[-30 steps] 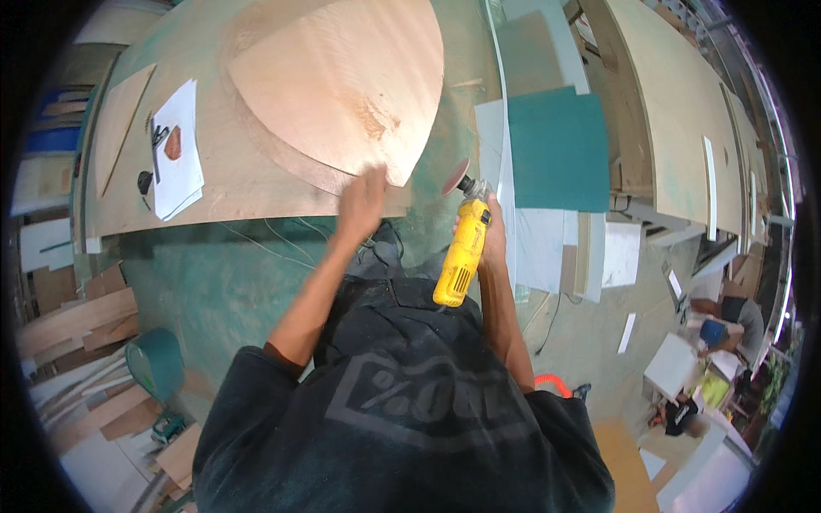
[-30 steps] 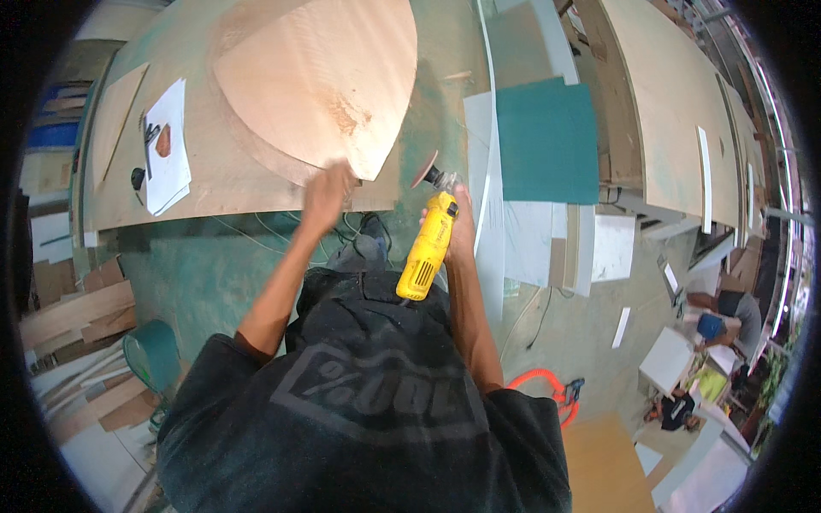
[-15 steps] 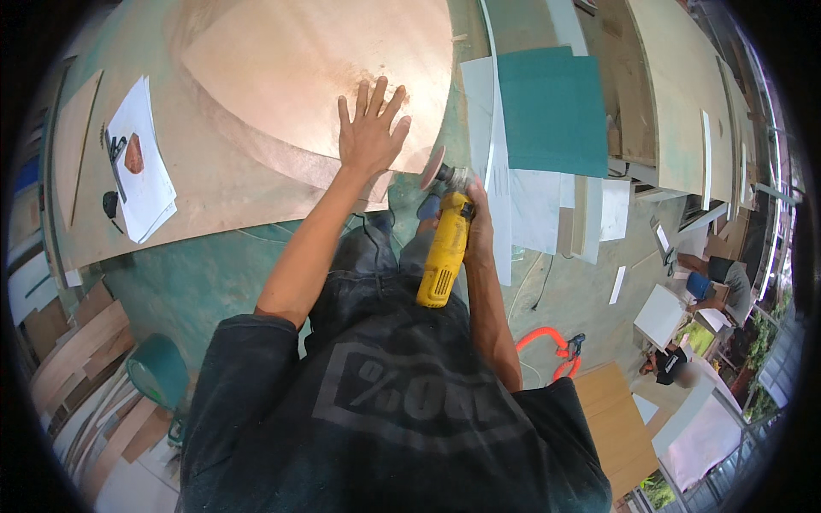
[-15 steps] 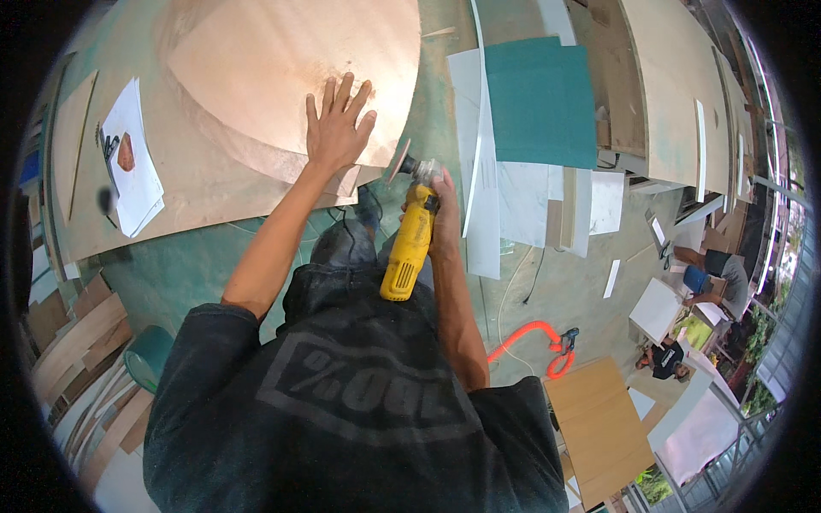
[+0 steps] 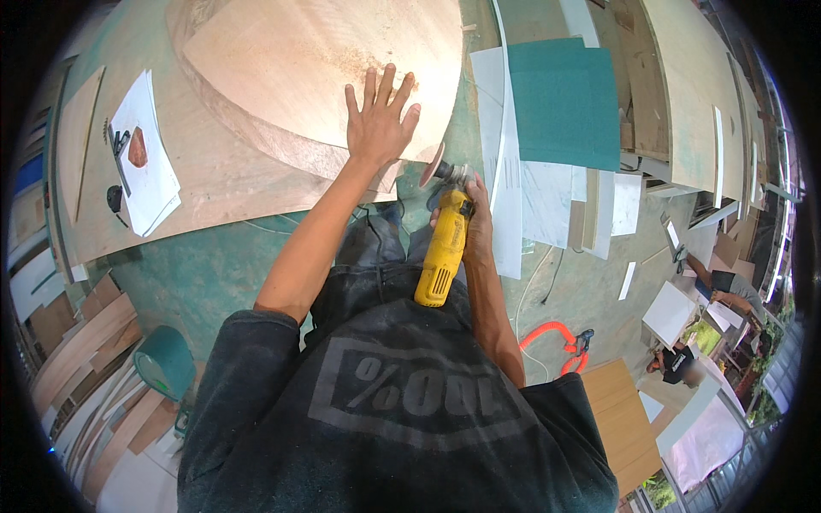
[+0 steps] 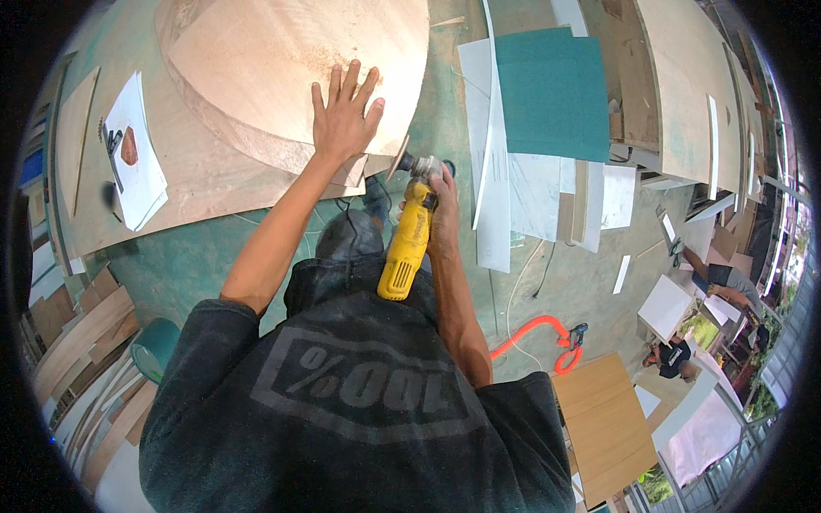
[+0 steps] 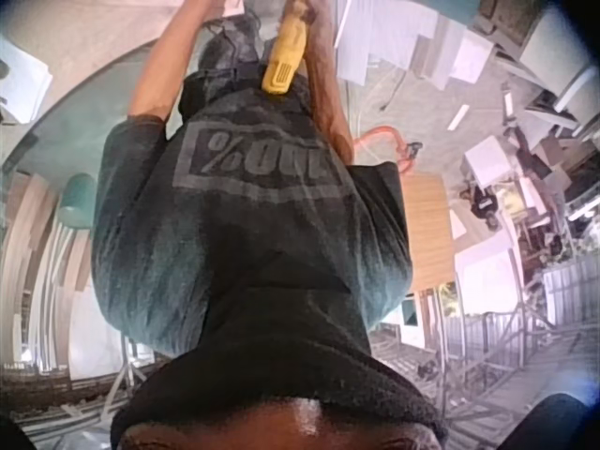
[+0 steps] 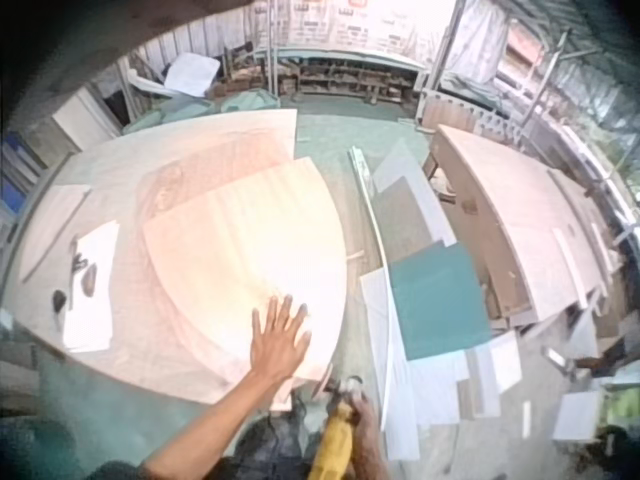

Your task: The person sands the edges of a curved wooden board using a power sander, moving it around the perimeter and inspecting the surface.

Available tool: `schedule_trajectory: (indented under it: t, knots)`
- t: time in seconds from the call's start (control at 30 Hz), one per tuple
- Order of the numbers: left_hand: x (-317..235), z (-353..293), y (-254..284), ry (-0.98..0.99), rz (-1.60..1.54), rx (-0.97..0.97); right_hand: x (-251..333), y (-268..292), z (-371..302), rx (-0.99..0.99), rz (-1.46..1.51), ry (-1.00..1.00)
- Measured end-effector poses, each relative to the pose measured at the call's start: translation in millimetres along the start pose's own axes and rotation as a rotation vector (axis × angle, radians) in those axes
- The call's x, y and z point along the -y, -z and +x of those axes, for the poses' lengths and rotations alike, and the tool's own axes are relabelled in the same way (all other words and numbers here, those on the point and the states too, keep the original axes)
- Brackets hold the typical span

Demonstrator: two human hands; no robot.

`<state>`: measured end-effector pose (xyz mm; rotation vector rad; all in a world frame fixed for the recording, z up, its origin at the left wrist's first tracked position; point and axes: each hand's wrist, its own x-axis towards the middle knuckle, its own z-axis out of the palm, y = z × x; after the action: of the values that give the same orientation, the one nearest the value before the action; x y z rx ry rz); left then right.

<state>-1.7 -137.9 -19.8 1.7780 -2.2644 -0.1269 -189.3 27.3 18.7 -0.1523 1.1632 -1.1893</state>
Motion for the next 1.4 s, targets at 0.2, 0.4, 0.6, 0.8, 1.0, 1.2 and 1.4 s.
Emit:
schedule_trajectory:
  t: [0.2, 0.4, 0.6, 0.8, 1.0, 1.2, 1.4]
  knots:
    - [-3, -1, 2, -0.013, 0.015, 0.03, 3, 2, 1, 0.01, -0.008, 0.006]
    - [-2, 0, 2, -0.01, 0.047, 0.038, 2, 2, 5, 0.031, 0.006, 0.005]
    - [1, 3, 1, -0.011, -0.024, 0.014, 0, 8, 11, 0.044, 0.058, -0.018]
    - [-10, 40, 13, 0.109, -0.186, 0.011, 14, 3, 2, 0.013, 0.026, -0.053]
    - [-5, 57, -22, 0.129, -0.044, -0.196, 22, -3, 8, -0.004, -0.006, -0.065]
    - [-8, 57, -17, 0.146, -0.031, -0.144, 32, -5, 18, -0.003, -0.026, -0.062]
    - [-9, 59, -10, 0.162, -0.05, -0.112, 39, -3, 28, 0.004, -0.01, -0.064]
